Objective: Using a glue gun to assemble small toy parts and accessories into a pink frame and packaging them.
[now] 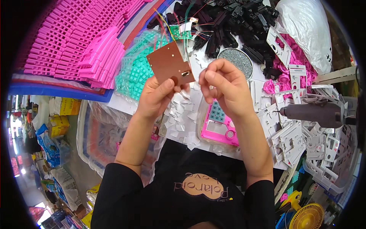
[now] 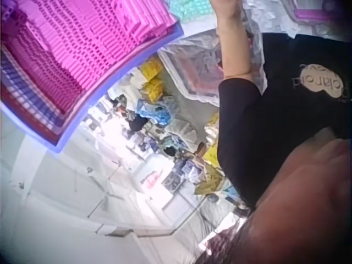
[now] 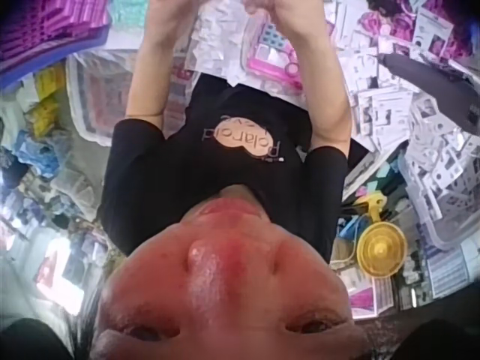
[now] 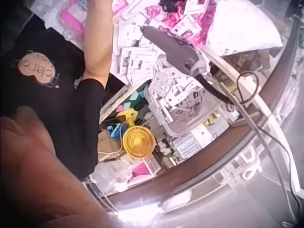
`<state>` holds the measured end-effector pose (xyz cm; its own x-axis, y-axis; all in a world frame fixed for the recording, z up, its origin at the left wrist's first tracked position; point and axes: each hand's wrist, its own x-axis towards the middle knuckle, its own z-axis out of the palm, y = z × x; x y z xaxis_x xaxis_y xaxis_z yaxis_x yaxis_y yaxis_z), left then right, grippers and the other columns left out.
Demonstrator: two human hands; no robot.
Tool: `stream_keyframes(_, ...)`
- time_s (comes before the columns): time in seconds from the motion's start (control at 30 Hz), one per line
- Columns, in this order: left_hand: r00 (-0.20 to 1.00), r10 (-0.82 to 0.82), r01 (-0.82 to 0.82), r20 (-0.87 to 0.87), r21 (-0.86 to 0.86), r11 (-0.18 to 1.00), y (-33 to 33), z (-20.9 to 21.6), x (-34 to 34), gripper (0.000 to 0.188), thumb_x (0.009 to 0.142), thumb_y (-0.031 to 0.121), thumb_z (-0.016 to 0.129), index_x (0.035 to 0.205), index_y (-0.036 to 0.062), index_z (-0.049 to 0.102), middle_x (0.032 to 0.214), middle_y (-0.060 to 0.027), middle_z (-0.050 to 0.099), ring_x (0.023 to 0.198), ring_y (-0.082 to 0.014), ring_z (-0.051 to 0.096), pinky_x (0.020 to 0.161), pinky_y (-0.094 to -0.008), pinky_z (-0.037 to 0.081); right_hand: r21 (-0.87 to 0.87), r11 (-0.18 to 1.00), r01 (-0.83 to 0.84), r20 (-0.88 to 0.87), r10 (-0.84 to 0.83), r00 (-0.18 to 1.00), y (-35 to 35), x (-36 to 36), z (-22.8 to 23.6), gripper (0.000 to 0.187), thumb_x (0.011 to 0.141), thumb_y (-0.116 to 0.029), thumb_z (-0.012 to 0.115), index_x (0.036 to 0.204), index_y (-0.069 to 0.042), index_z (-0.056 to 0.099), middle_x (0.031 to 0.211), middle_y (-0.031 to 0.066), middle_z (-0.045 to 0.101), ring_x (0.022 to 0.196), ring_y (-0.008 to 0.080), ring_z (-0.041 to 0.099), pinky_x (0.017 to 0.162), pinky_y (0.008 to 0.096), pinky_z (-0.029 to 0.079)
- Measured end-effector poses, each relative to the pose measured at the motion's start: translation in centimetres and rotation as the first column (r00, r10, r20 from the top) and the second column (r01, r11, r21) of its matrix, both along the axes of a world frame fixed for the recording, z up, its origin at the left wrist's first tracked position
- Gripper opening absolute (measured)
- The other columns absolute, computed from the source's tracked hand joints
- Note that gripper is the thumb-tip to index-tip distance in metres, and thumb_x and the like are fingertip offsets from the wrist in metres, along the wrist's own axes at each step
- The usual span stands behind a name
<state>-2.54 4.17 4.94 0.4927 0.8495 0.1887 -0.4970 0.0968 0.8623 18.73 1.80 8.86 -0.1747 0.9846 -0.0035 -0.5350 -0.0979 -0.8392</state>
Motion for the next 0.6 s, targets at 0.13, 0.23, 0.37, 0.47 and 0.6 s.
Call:
stream_keyframes(0.13,0.995,-0.098,0.102,0.03,-0.127,0.987,-0.9,0.1,0.2,0.029,0.102,0.029,0.063,0.091,0.0022,0.067,0.096,-0.0132,0.066,0.075,-0.018,0.061,0.059,-0.0288,0.048,-0.08,0.996,-0.032,0.09,0.039,0.995,0.1,-0.6,1.2,0.019,0.098,-0.018,0.068,0.104,0.0,0.068,0.082,0.0036,0.066,0.064,0.0081,0.059,0.055,0.0226,0.049)
stream_keyframes(0.23,0.995,-0.098,0.1,0.021,-0.132,0.986,-1.2,-0.5,0.1,0.028,0.103,0.029,0.061,0.093,0.0033,0.066,0.098,-0.0125,0.066,0.071,-0.0157,0.057,0.056,-0.0252,0.044,0.045,0.993,-0.104,0.137,0.097,0.986,0.5,0.5,-0.4,0.023,0.098,-0.02,0.067,0.107,0.001,0.069,0.092,0.0054,0.067,0.072,0.0071,0.059,0.054,0.0227,0.047)
stream_keyframes(0.37,0.993,-0.042,0.057,0.115,-0.133,0.99,-1.4,-1.4,0.6,0.028,0.104,0.03,0.06,0.096,0.0036,0.065,0.098,-0.0118,0.065,0.071,-0.0149,0.055,0.057,-0.0256,0.043,-0.028,1.0,0.005,-0.027,-0.006,1.0,-0.1,0.0,-1.3,0.022,0.101,-0.02,0.062,0.109,-0.001,0.067,0.084,0.0043,0.065,0.068,0.0082,0.055,0.054,0.0226,0.041)
stream_keyframes(0.47,0.984,-0.026,0.049,0.176,-0.129,0.99,-1.5,-2.2,0.8,0.029,0.104,0.031,0.06,0.096,0.0036,0.064,0.099,-0.0117,0.065,0.072,-0.015,0.055,0.06,-0.0266,0.045,-0.144,0.989,-0.02,-0.395,-0.039,0.918,-0.6,-0.9,-1.0,0.022,0.098,-0.02,0.065,0.106,0.0,0.068,0.069,0.0022,0.061,0.057,0.0078,0.052,0.052,0.0224,0.042)
stream_keyframes(0.6,0.99,-0.008,0.019,0.141,-0.074,0.997,-1.8,-2.8,0.9,0.028,0.104,0.029,0.059,0.098,0.0026,0.064,0.098,-0.0119,0.065,0.074,-0.0154,0.056,0.063,-0.0277,0.047,-0.081,0.986,-0.147,-0.356,0.11,0.928,-0.6,0.2,-1.7,0.024,0.099,-0.021,0.063,0.11,0.0,0.067,0.062,-0.0008,0.054,0.05,0.0066,0.046,0.047,0.0206,0.036)
